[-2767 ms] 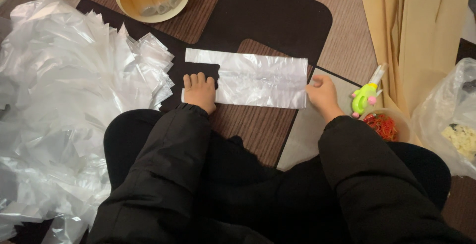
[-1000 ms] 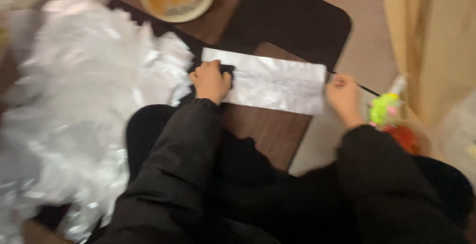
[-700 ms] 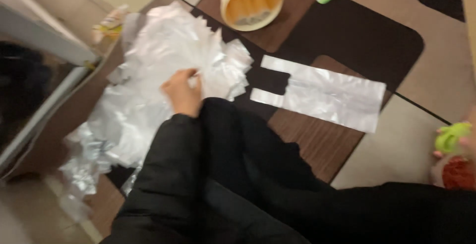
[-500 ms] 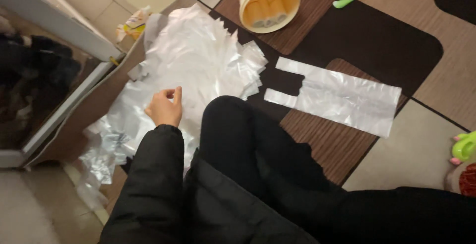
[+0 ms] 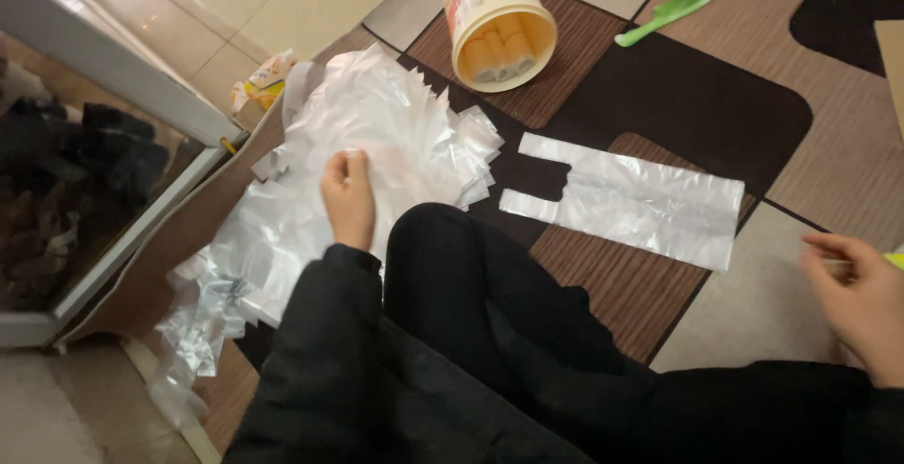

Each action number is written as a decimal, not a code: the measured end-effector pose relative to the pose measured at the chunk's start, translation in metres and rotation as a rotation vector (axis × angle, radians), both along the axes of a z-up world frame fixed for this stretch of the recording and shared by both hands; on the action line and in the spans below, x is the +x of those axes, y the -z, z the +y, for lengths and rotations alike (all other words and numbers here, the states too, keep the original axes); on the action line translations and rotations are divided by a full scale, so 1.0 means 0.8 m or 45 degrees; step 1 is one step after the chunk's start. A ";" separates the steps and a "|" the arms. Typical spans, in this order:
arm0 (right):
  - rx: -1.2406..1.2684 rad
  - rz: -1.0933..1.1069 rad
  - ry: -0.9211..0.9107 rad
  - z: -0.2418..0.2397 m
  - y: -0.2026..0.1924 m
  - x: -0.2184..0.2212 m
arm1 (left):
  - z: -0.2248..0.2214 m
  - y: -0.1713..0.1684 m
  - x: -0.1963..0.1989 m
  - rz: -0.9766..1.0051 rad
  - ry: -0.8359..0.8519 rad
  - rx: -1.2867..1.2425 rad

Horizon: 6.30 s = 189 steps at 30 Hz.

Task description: Folding and organizing small plastic bags for food packaging

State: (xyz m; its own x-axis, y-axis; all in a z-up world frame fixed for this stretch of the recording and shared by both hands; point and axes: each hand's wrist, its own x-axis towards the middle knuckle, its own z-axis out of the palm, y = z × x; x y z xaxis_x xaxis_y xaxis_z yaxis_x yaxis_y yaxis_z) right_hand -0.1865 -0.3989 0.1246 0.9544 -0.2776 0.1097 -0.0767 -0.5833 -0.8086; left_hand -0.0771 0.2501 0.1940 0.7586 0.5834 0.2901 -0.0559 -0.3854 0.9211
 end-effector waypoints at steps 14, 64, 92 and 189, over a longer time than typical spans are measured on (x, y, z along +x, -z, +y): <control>0.248 0.487 -0.370 0.167 -0.070 -0.005 | -0.346 0.104 -0.051 0.326 0.911 -0.598; 1.255 0.648 0.053 0.157 -0.115 0.033 | -0.201 0.032 0.047 0.834 0.534 -1.079; 0.329 0.886 0.753 0.123 -0.055 0.057 | -0.259 0.051 0.006 1.011 1.151 -2.399; -0.132 0.352 0.547 0.094 0.122 0.121 | -0.314 0.238 0.109 0.754 0.895 0.392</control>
